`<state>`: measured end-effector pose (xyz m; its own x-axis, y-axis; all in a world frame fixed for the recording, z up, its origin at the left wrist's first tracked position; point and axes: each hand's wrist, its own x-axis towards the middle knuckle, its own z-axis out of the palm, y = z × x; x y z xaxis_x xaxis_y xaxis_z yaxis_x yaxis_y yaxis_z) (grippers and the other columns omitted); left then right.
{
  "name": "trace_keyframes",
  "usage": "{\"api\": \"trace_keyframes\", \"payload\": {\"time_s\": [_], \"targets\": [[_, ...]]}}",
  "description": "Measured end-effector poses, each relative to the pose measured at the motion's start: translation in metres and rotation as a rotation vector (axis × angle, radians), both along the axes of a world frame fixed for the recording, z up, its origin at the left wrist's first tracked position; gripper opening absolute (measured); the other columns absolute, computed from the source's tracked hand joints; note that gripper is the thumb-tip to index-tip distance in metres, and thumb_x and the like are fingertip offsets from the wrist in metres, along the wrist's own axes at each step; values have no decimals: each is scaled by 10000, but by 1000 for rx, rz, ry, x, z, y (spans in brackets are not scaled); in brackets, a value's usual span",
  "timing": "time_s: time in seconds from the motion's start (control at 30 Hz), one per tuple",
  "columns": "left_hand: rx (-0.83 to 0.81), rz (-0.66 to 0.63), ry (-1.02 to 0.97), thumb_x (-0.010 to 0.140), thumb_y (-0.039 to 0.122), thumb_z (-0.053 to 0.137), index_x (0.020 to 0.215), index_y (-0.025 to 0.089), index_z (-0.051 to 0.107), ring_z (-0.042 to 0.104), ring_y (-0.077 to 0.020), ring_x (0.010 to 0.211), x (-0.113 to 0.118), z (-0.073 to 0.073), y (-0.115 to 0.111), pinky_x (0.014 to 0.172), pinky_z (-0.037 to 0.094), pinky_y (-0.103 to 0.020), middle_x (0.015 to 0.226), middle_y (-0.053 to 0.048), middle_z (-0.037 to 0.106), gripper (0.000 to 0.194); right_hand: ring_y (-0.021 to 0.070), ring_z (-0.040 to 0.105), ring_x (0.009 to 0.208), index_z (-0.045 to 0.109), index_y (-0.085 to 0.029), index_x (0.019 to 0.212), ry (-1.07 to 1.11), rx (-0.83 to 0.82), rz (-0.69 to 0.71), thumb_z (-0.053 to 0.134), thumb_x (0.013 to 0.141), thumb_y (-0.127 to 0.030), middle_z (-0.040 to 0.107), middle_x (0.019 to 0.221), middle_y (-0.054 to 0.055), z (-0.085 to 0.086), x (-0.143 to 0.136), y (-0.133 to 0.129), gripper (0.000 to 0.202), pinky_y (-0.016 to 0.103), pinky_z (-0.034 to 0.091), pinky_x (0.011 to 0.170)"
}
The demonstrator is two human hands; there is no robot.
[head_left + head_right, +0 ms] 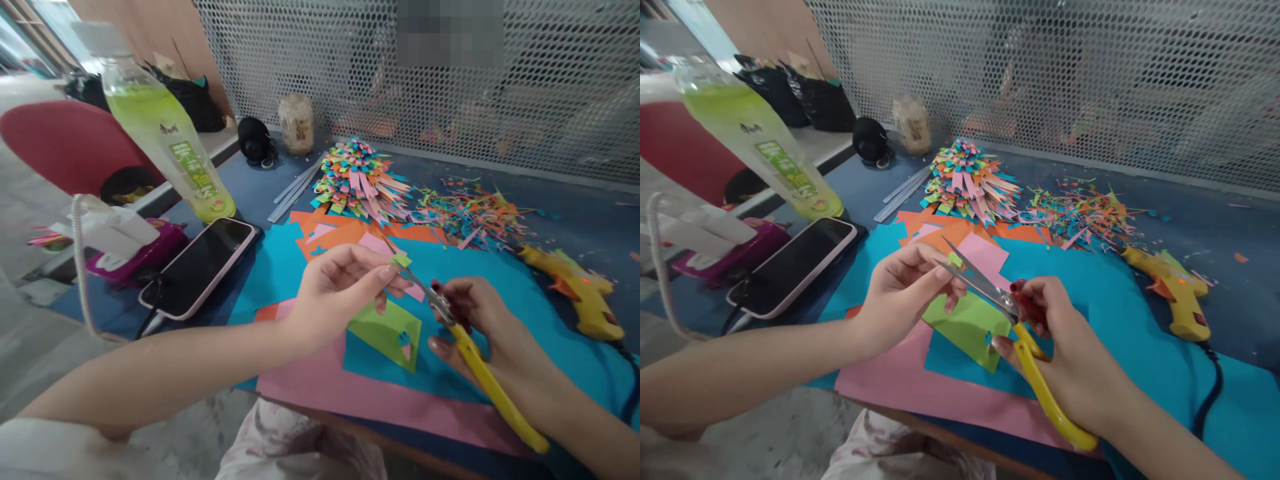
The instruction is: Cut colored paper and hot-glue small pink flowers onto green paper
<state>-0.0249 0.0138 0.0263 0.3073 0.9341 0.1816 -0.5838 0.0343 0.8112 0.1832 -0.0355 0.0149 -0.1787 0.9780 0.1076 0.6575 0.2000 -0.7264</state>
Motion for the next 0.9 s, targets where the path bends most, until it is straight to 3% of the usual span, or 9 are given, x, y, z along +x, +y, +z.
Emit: {"api": "trace_keyframes", "payload": {"time_s": [0.27,0.53,0.9], "targets": [[32,-20,14,811,191,711,710,146,617,660,-77,545,1,-1,-1,507,531,-164,681,-11,727,146,158,533,683,399,-322,1032,-63,-5,28,605,828,-526,503,800,-35,6,1,-3,355,256,489,538],[30,-7,93,797,279,735,722,151,614,669,-96,590,1,-7,-3,526,534,-181,715,-32,730,192,147,517,639,395,-308,1032,-44,-48,27,608,830,-528,494,788,-38,6,1,-3,367,253,482,527],[36,-33,27,806,203,725,719,141,630,653,-61,539,-1,0,-4,535,529,-150,673,-14,719,143,114,506,590,400,-304,988,4,-57,43,637,818,-505,488,777,-56,7,-2,-1,354,214,469,498]]}}
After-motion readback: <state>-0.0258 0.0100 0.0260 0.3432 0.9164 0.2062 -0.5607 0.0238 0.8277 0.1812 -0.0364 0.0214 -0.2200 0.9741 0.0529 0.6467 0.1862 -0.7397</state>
